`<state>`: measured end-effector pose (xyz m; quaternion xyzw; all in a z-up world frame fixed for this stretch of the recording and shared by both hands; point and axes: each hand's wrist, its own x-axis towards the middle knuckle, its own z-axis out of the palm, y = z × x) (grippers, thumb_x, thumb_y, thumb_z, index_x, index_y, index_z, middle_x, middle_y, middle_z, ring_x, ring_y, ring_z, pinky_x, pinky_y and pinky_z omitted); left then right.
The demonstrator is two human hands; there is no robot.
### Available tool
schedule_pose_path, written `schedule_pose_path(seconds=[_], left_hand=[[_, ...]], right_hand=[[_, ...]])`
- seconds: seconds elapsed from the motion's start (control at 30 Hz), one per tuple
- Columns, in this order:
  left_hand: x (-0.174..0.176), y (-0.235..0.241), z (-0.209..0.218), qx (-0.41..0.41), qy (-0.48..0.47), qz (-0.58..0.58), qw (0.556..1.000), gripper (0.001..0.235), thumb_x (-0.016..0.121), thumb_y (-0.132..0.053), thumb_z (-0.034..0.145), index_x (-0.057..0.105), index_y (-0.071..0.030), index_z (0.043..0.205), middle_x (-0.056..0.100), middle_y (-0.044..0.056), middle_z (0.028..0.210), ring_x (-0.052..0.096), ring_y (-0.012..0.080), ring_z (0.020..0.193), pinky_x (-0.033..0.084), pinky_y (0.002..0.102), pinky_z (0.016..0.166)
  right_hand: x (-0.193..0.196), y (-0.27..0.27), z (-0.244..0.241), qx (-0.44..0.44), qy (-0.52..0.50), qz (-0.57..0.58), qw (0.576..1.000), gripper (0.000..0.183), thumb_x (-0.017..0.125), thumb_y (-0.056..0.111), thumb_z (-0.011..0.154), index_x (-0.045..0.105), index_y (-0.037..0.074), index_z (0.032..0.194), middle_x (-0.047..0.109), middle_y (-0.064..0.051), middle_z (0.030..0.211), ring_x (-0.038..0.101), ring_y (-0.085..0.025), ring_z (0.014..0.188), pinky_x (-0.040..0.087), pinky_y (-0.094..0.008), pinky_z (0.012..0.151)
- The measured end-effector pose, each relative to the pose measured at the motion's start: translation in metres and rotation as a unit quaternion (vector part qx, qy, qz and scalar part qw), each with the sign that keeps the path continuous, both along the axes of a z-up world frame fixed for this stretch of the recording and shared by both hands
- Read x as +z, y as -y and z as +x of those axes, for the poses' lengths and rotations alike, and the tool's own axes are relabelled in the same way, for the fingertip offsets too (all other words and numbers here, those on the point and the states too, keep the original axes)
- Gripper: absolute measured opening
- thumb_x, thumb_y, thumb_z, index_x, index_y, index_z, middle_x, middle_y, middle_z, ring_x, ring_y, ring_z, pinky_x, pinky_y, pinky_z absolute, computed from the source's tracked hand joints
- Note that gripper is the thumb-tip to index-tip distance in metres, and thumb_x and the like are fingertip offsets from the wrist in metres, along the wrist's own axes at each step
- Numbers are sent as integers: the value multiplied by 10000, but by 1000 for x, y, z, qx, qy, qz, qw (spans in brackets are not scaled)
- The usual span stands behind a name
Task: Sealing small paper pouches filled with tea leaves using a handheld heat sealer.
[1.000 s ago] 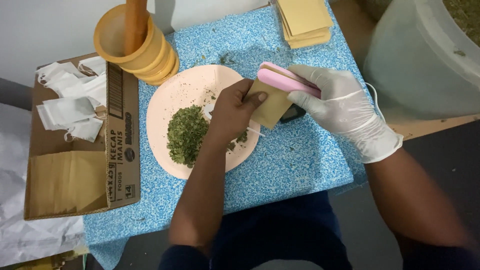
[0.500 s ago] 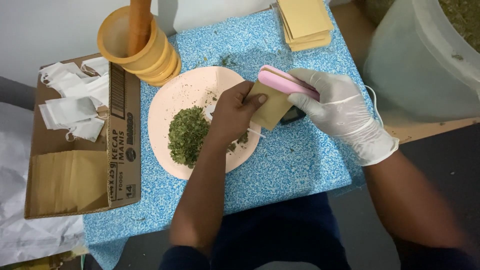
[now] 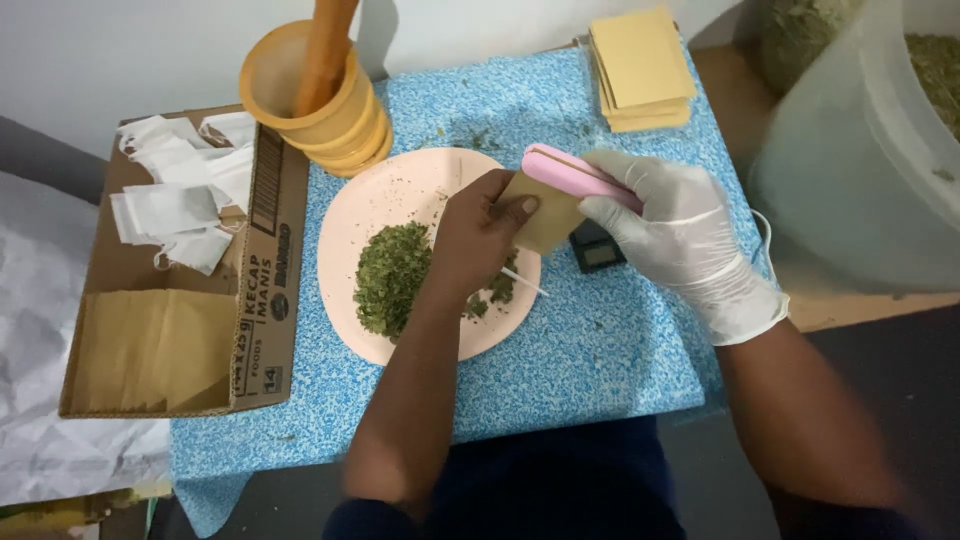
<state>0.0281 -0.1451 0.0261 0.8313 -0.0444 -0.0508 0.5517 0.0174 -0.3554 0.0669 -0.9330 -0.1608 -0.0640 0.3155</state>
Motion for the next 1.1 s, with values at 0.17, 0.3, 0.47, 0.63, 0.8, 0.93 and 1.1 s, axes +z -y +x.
schedule_pose_path(seconds=[0.17,0.3,0.47,0.63,0.8,0.93,1.1], left_hand=[[-12,-16,1,71,162,-49,983,313,622,-216,1025,614,-41,1285,663,213,1156,642,389,1136,487,583,971],[-20,-30,7,166,240,-42,956,231,652,-194,1020,629,-141,1244,647,80,1171,608,265,1199,455,492,1024],[-13,-36,3,176,287,-59,940,214,603,-159,1040,629,-113,1248,619,91,1164,585,257,1194,428,490,1039],[-23,-36,12,188,347,-6,919,221,607,-81,1023,631,-67,1243,616,88,1110,613,257,1144,463,458,1019],[-23,-37,10,183,350,-25,918,209,591,-114,1034,627,-93,1239,613,65,1079,615,257,1130,479,467,993],[-21,-35,9,182,358,-25,915,209,586,-103,1034,625,-78,1239,616,79,1078,613,275,1132,482,475,991],[-15,-31,10,190,385,46,902,182,604,-87,1014,647,-61,1188,629,77,1028,640,289,1056,511,460,923]], right_hand=[[-23,-5,19,-5,83,133,988,416,851,226,902,727,90,1275,727,-154,1029,701,-378,1018,576,-446,811],[-26,-16,32,-1,165,177,970,358,835,87,951,717,-54,1259,710,-259,972,708,-428,944,562,-447,736],[-34,-28,38,-11,164,215,963,338,821,47,936,709,-71,1233,698,-272,957,702,-446,909,554,-442,712],[-38,-29,43,-23,141,235,961,358,813,41,889,717,-47,1223,703,-258,936,710,-422,920,556,-443,716],[-52,-21,47,-13,139,206,968,334,800,119,922,723,-16,1218,682,-268,914,702,-431,901,550,-434,701],[-49,-21,44,-10,120,226,967,320,786,81,917,718,-21,1213,674,-266,903,704,-416,885,558,-435,716],[-53,-19,46,-35,132,196,971,355,814,153,882,743,21,1205,698,-237,907,712,-387,888,560,-442,708]])
